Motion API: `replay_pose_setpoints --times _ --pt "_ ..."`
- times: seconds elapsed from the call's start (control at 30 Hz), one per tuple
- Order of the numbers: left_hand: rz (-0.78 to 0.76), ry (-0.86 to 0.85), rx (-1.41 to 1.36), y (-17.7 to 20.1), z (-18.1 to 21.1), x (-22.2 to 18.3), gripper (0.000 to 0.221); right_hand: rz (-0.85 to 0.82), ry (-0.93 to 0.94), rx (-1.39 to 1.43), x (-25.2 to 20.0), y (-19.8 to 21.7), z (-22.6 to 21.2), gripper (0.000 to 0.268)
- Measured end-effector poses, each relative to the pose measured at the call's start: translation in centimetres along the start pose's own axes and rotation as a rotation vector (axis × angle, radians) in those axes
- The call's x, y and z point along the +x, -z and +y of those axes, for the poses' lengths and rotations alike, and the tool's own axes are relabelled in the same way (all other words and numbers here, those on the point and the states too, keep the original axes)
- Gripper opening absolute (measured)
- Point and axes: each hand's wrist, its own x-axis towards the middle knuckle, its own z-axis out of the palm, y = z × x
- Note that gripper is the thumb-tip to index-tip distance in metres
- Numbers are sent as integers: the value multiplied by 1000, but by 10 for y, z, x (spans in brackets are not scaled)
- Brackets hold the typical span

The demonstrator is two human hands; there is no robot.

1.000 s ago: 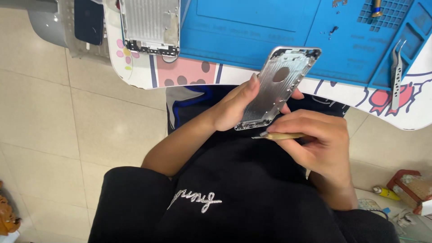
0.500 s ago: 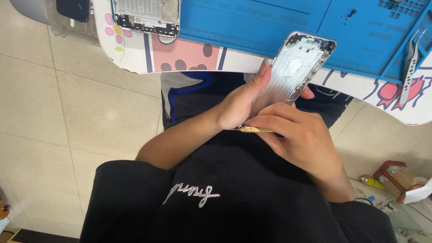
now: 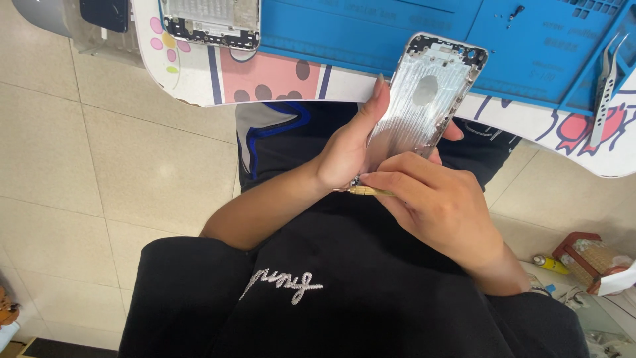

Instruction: Disassembling and repairing small components inside an opened smartphone housing using standard tools on a repair mat.

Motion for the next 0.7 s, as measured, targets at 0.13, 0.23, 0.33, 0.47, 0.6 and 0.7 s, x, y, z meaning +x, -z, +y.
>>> replay_pose_setpoints --times 0.13,0.23,0.33,0.47,0.6,0.7 --pt "-1 -67 -13 -3 -3 0 74 -14 -41 40 -3 4 -1 31" --pt "1 -7 -102 -4 -4 -1 75 0 -14 29 -7 4 -1 35" --pt "18 -39 -127 -6 -7 -2 76 15 -22 -7 -11 3 -2 33" --pt "45 -75 -57 -7 -8 -4 78 40 5 -9 -15 2 -2 33" --pt "64 -73 -74 -10 -7 -6 75 44 5 -39 -16 3 -4 35" --pt "58 -108 -52 -10 -9 -7 76 65 -21 -40 -16 5 -5 34"
